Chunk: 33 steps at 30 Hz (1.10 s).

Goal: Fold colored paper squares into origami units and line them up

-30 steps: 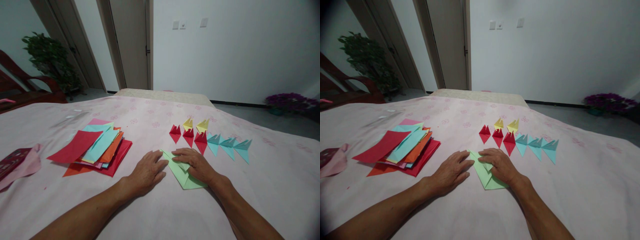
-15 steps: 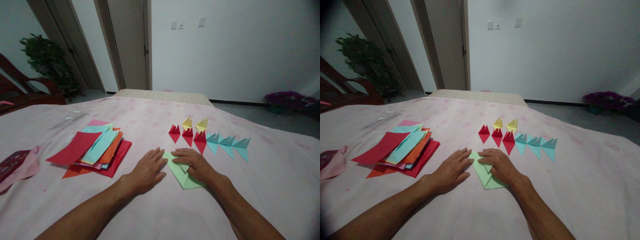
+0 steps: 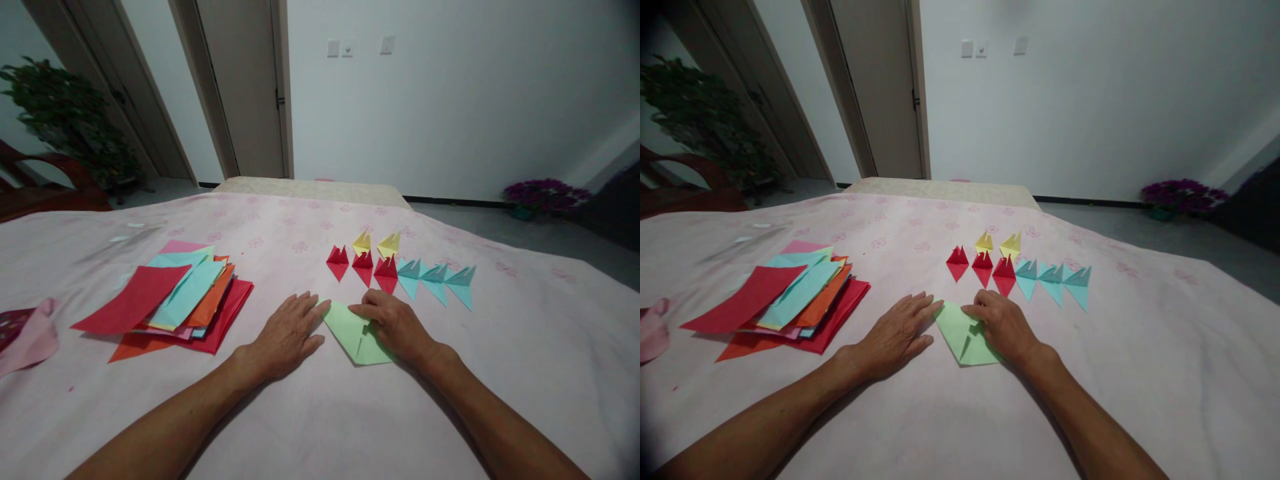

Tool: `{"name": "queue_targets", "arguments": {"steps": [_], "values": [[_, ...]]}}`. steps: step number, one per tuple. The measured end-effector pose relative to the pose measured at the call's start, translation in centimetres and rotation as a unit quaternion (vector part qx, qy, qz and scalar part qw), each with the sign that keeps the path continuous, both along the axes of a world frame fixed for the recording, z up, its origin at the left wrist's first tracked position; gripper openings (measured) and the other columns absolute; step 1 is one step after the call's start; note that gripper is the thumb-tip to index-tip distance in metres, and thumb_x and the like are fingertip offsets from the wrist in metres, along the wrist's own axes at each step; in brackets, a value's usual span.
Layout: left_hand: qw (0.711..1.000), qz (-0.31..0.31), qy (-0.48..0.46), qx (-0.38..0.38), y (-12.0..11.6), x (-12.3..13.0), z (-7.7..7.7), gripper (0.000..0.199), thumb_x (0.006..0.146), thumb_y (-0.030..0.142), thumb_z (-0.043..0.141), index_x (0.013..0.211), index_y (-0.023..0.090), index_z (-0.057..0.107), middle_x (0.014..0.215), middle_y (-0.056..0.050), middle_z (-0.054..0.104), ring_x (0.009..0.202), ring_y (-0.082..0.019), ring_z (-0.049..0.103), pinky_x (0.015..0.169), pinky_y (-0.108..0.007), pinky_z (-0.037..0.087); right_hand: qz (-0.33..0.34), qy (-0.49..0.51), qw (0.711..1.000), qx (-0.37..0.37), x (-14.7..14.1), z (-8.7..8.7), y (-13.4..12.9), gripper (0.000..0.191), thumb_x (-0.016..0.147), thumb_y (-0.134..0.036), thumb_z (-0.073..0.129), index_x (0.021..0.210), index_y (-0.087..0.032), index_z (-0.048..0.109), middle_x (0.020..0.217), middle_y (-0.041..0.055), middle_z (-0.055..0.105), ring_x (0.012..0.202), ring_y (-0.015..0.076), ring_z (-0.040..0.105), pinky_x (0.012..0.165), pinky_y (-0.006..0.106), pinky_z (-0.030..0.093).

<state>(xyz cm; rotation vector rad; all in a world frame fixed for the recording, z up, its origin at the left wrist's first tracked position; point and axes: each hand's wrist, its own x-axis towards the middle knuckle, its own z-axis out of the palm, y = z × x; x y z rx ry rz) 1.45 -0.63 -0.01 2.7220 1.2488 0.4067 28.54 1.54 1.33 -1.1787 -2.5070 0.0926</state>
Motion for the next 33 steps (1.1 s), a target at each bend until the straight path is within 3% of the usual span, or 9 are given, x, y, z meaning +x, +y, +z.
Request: {"name": "queue_targets", "arguments": {"steps": [4,8,11,15,18,21,25,28,33], "values": [[1.0,0.004,0.028,0.002,0.0,0.4,0.3,0.054,0.097,0.047,0.045,0.147,0.028,0.039,0.15,-0.014,0.041,0.141,-0.032,0.034,0.116,-0.055,0.026,0.033,-0.019,0.999,0.007,1.1,0.6,0.0,0.039,0.081,-0.001,0.052,0.101,-0.025,0.075,0.087,0.0061,0.064,0.08,0.0182,0.056,0.074,0.03,0.044],[1.0,0.006,0.023,0.008,0.0,0.5,0.1,0.054,0.097,0.048,0.045,0.146,0.028,0.041,0.15,-0.014,0.041,0.141,-0.033,0.034,0.115,-0.056,0.026,-0.032,0.015,0.999,-0.012,-0.2,3.0,-0.3,0.037,0.076,0.001,0.05,0.088,-0.023,0.076,0.089,0.006,0.069,0.086,0.0204,0.061,0.081,0.035,0.049],[1.0,0.003,0.022,0.019,0.0,0.5,0.1,0.054,0.096,0.048,0.046,0.146,0.027,0.042,0.149,-0.013,0.042,0.141,-0.033,0.033,0.114,-0.057,0.029,-0.045,0.129,0.991,0.006,-3.5,3.9,-1.2,0.045,0.084,-0.003,0.043,0.115,-0.022,0.069,0.113,0.0077,0.07,0.107,0.0211,0.063,0.098,0.039,0.048],[0.999,-0.02,0.001,0.03,0.1,0.6,0.5,0.046,0.096,0.041,0.049,0.139,0.025,0.049,0.145,-0.012,0.046,0.137,-0.029,0.038,0.117,-0.053,0.027,-0.029,0.133,0.99,-0.048,-8.0,1.4,-3.2,0.053,0.091,-0.014,0.04,0.144,-0.018,0.044,0.141,0.0135,0.055,0.129,0.0236,0.052,0.108,0.046,0.045],[0.999,-0.041,-0.022,0.029,0.2,0.4,0.8,0.04,0.095,0.033,0.052,0.134,0.026,0.053,0.142,-0.009,0.051,0.135,-0.026,0.042,0.118,-0.05,0.027,-0.033,0.09,0.993,-0.071,-9.2,-1.6,-4.2,0.054,0.092,-0.015,0.037,0.145,-0.008,0.04,0.149,0.0207,0.044,0.139,0.0279,0.042,0.112,0.05,0.04],[0.996,0.013,-0.082,0.023,0.2,-0.2,0.4,0.033,0.095,0.024,0.049,0.125,0.025,0.061,0.136,-0.008,0.057,0.129,-0.024,0.05,0.111,-0.046,0.04,-0.069,0.068,0.993,-0.063,-8.8,-3.1,-4.5,0.052,0.095,-0.019,0.04,0.146,-0.01,0.04,0.151,0.0194,0.042,0.141,0.0293,0.038,0.113,0.053,0.039],[0.985,0.117,-0.125,0.025,0.2,-1.3,-0.7,0.035,0.091,0.012,0.045,0.118,0.02,0.066,0.125,-0.009,0.065,0.117,-0.022,0.059,0.105,-0.041,0.048,-0.086,0.04,0.994,-0.048,-8.5,-2.5,-4.3,0.048,0.094,-0.018,0.043,0.142,-0.016,0.048,0.147,0.0148,0.048,0.136,0.0298,0.044,0.111,0.053,0.04],[0.988,0.117,-0.091,0.042,0.0,-1.5,-0.9,0.04,0.09,0.012,0.045,0.126,0.019,0.061,0.128,-0.01,0.062,0.12,-0.024,0.057,0.105,-0.043,0.047,-0.096,0.013,0.994,-0.042,-8.7,-1.7,-4.2,0.045,0.093,-0.016,0.044,0.137,-0.013,0.053,0.144,0.0163,0.052,0.132,0.0313,0.047,0.109,0.053,0.041],[0.993,0.108,-0.032,0.044,-0.2,-0.8,-0.1,0.041,0.092,0.018,0.046,0.132,0.017,0.053,0.129,-0.014,0.058,0.121,-0.027,0.053,0.105,-0.045,0.046,-0.105,-0.005,0.994,-0.032,-9.0,-0.8,-4.0,0.042,0.091,-0.014,0.047,0.132,-0.019,0.056,0.135,0.0143,0.058,0.119,0.0303,0.054,0.099,0.05,0.046]]}}
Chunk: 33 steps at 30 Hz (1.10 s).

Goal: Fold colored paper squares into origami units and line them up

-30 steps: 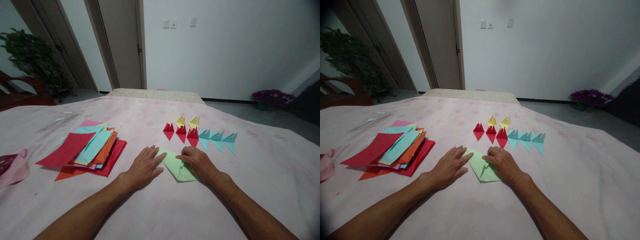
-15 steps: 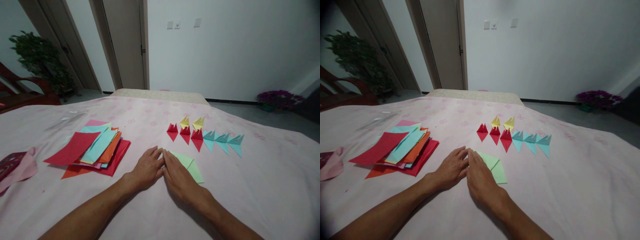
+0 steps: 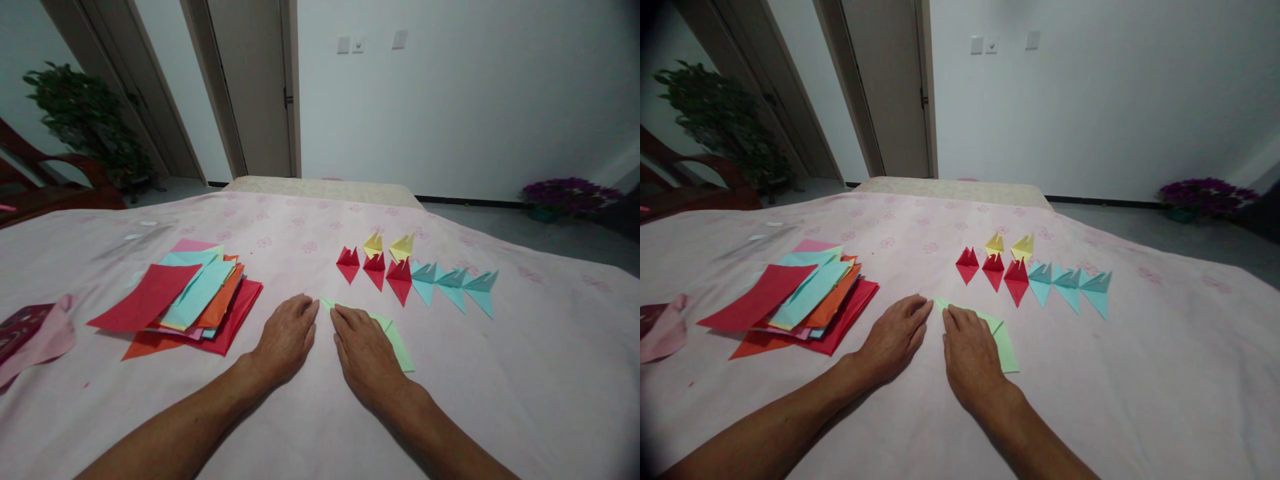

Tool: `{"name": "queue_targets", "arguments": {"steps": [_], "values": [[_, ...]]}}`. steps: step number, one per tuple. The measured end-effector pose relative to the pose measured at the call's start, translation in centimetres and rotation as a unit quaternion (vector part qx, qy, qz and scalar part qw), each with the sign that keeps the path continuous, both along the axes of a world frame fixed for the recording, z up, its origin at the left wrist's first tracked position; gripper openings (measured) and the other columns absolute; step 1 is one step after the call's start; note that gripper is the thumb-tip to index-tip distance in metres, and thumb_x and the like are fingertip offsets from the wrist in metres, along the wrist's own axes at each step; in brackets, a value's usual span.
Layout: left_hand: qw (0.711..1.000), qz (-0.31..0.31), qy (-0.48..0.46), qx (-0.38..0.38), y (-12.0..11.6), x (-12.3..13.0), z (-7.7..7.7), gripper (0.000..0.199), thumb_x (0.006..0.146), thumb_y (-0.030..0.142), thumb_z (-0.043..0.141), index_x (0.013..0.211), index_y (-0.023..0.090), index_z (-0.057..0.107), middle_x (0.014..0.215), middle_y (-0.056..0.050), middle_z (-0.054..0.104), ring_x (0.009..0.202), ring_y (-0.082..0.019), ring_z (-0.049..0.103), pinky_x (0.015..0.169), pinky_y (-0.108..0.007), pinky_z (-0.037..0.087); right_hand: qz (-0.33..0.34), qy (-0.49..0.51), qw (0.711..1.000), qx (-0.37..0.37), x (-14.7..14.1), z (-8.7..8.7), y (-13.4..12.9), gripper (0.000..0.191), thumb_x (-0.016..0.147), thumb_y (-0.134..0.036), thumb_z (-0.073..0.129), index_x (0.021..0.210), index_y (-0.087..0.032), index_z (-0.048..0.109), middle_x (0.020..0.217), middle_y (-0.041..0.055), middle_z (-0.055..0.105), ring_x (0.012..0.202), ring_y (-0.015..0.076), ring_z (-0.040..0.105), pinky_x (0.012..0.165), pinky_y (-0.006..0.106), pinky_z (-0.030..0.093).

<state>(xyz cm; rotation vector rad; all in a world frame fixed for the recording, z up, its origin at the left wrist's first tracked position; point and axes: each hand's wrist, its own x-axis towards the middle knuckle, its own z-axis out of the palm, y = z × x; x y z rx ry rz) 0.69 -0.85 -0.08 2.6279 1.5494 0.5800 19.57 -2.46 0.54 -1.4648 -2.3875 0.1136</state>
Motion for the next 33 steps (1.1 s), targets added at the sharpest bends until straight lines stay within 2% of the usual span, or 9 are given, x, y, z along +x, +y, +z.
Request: {"name": "queue_targets", "arguments": {"steps": [10,18,33], "values": [[0.999,-0.015,0.033,-0.029,0.13,0.33,0.44,0.045,0.095,0.023,0.045,0.139,0.014,0.043,0.133,-0.014,0.05,0.126,-0.027,0.044,0.112,-0.045,0.036,-0.01,-0.037,0.999,0.007,-0.17,0.3,-0.03,0.043,0.091,-0.013,0.046,0.134,-0.017,0.054,0.135,0.0134,0.058,0.117,0.0297,0.052,0.098,0.048,0.043],[0.999,-0.023,0.036,-0.031,0.26,0.39,0.67,0.047,0.096,0.029,0.045,0.141,0.014,0.042,0.134,-0.015,0.048,0.125,-0.028,0.042,0.111,-0.046,0.036,-0.023,-0.065,0.998,-0.002,-0.38,0.6,-0.21,0.043,0.093,-0.014,0.046,0.136,-0.016,0.053,0.138,0.0116,0.056,0.12,0.0269,0.051,0.101,0.043,0.041],[0.998,-0.021,0.066,-0.014,0.71,0.42,0.49,0.051,0.096,0.038,0.047,0.143,0.016,0.043,0.134,-0.013,0.048,0.122,-0.029,0.042,0.11,-0.046,0.034,-0.016,-0.081,0.997,0.004,-0.26,0.28,-0.12,0.043,0.094,-0.015,0.046,0.137,-0.015,0.053,0.14,0.0122,0.055,0.122,0.0271,0.05,0.101,0.044,0.041]]}}
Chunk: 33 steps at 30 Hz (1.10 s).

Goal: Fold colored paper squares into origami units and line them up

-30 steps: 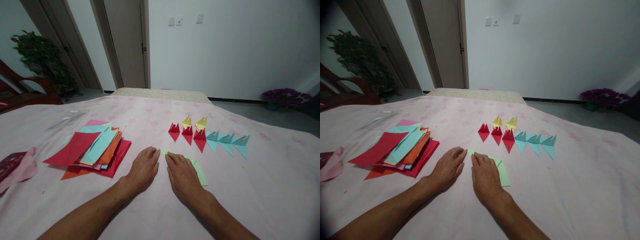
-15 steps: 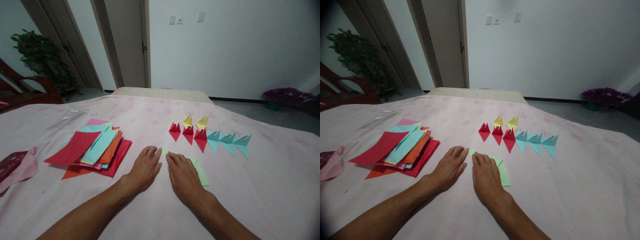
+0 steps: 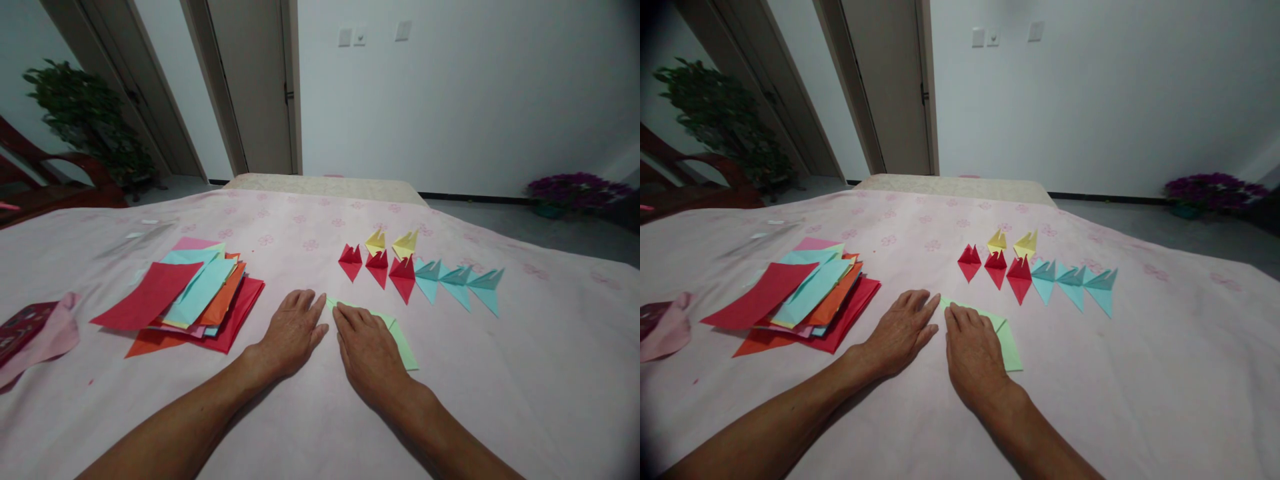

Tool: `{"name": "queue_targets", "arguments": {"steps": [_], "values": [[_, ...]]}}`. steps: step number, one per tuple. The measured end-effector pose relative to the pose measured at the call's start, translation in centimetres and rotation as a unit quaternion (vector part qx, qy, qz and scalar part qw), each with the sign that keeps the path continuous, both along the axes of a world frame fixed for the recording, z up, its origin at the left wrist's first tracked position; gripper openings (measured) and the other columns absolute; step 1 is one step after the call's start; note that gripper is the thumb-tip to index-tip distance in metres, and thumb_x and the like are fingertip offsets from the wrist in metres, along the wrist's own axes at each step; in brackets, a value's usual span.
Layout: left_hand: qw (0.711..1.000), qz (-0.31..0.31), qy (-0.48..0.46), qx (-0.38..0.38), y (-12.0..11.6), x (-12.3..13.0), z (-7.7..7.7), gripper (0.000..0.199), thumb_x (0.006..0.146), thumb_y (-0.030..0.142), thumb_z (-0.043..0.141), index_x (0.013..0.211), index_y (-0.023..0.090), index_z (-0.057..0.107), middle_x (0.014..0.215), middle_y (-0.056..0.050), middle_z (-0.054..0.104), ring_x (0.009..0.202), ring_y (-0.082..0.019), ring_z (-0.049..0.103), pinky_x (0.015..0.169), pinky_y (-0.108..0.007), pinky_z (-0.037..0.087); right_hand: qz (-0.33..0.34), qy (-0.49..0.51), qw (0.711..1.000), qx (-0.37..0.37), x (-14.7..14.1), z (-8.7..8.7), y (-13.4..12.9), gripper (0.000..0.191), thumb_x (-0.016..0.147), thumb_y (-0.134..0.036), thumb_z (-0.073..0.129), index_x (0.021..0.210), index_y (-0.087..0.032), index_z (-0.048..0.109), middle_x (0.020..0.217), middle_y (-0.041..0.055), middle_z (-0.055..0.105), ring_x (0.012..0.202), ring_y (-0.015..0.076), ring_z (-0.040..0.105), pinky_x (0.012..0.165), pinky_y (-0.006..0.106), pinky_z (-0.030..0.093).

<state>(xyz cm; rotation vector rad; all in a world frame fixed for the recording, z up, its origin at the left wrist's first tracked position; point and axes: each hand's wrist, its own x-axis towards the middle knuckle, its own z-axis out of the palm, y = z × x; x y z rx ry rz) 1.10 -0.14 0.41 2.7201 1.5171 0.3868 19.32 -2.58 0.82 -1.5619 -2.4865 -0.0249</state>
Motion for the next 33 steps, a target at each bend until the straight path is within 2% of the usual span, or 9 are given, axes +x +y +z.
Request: {"name": "queue_targets", "arguments": {"steps": [13,21,33], "values": [[1.0,-0.001,-0.01,0.002,0.2,0.0,-0.4,0.059,0.095,0.041,0.049,0.146,0.013,0.037,0.136,-0.016,0.049,0.124,-0.03,0.043,0.111,-0.047,0.035,0.012,-0.018,0.999,0.032,0.2,-0.7,0.1,0.044,0.095,-0.015,0.043,0.138,-0.014,0.052,0.141,0.0119,0.054,0.121,0.0279,0.049,0.099,0.043,0.04],[0.997,0.04,-0.061,-0.001,0.1,-0.2,-0.9,0.046,0.098,0.028,0.043,0.141,0.011,0.041,0.136,-0.019,0.05,0.126,-0.028,0.047,0.108,-0.048,0.041,0.015,-0.023,0.999,0.027,0.2,-0.5,-0.2,0.044,0.094,-0.015,0.045,0.137,-0.013,0.053,0.141,0.0135,0.054,0.12,0.0273,0.05,0.099,0.043,0.04],[0.999,0.031,0.01,0.007,0.0,0.1,-0.6,0.05,0.098,0.035,0.043,0.141,0.01,0.044,0.143,-0.019,0.048,0.133,-0.031,0.043,0.112,-0.05,0.036,0.014,-0.021,1.0,0.014,0.1,0.0,-0.1,0.045,0.093,-0.014,0.044,0.138,-0.013,0.053,0.142,0.0123,0.053,0.12,0.028,0.05,0.099,0.044,0.041]]}}
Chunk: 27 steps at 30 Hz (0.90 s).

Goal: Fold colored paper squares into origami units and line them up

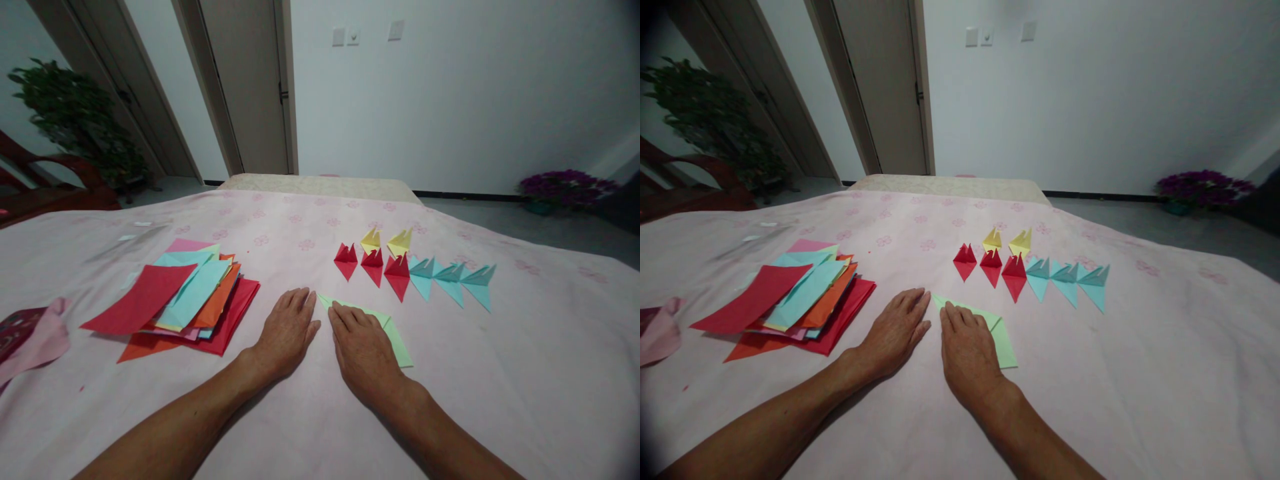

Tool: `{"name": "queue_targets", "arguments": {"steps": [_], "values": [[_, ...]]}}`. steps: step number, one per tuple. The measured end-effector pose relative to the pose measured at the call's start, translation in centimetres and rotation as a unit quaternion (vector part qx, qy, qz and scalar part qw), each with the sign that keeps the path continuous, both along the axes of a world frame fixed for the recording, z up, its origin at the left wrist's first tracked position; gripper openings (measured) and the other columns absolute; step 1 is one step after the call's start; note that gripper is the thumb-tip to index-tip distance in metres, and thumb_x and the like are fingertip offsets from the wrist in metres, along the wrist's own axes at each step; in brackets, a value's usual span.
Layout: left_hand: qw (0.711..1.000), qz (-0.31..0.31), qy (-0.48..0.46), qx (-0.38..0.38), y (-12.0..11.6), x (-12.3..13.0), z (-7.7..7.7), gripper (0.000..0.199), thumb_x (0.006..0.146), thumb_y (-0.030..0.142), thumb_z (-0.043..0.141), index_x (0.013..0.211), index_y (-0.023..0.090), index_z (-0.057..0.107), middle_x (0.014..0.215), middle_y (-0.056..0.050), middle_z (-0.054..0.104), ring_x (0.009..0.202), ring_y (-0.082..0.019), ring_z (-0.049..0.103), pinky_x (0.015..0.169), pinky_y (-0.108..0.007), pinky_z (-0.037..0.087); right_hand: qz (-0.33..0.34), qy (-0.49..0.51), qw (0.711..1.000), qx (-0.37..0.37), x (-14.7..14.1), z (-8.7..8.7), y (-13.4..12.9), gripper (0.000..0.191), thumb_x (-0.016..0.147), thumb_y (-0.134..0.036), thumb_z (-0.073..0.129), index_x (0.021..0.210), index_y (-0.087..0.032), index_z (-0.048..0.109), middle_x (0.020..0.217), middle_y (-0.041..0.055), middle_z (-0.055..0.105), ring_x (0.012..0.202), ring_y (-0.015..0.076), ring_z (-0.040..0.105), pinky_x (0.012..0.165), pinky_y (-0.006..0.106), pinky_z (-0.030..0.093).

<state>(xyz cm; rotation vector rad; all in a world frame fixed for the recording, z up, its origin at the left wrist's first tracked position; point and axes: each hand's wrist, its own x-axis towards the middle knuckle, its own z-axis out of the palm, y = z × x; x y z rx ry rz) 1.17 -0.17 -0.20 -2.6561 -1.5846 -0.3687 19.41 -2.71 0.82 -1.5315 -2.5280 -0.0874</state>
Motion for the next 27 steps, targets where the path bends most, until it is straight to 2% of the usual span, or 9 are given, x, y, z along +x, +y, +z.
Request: {"name": "queue_targets", "arguments": {"steps": [11,18,23,25,27], "values": [[1.0,-0.006,0.015,0.013,0.14,0.08,-0.13,0.053,0.098,0.04,0.044,0.142,0.01,0.043,0.144,-0.019,0.048,0.132,-0.032,0.043,0.112,-0.048,0.033,0.002,0.001,1.0,0.011,-0.03,-0.45,0.03,0.045,0.093,-0.014,0.045,0.138,-0.014,0.053,0.143,0.0125,0.053,0.122,0.0282,0.049,0.099,0.043,0.04],[0.999,0.004,0.033,0.024,0.22,0.48,0.23,0.05,0.097,0.041,0.045,0.14,0.015,0.047,0.142,-0.018,0.05,0.132,-0.034,0.044,0.113,-0.056,0.028,0.003,0.001,1.0,0.007,0.0,-0.38,0.05,0.044,0.094,-0.014,0.045,0.136,-0.013,0.054,0.142,0.0122,0.054,0.121,0.0278,0.05,0.098,0.044,0.041],[0.999,0.02,0.044,0.023,0.27,0.78,0.25,0.049,0.096,0.038,0.047,0.138,0.014,0.05,0.14,-0.018,0.054,0.131,-0.035,0.046,0.113,-0.056,0.028,-0.001,0.0,1.0,0.012,0.02,-0.45,-0.12,0.043,0.095,-0.016,0.043,0.137,-0.013,0.053,0.144,0.0124,0.052,0.123,0.0273,0.049,0.099,0.043,0.04],[0.998,0.02,0.032,0.042,0.25,0.73,0.13,0.046,0.096,0.034,0.046,0.138,0.017,0.05,0.144,-0.016,0.052,0.136,-0.035,0.042,0.114,-0.056,0.025,-0.007,0.003,1.0,0.014,-0.06,-0.43,-0.33,0.043,0.097,-0.018,0.042,0.138,-0.013,0.052,0.144,0.0128,0.051,0.124,0.0268,0.049,0.1,0.044,0.04],[0.998,-0.015,0.015,0.056,0.35,0.6,-0.02,0.047,0.096,0.03,0.043,0.142,0.018,0.046,0.151,-0.014,0.044,0.144,-0.033,0.031,0.117,-0.056,0.021,-0.013,0.009,1.0,0.013,-0.17,-0.35,-0.6,0.043,0.098,-0.021,0.042,0.139,-0.012,0.051,0.145,0.013,0.051,0.126,0.0268,0.048,0.101,0.044,0.039]]}}
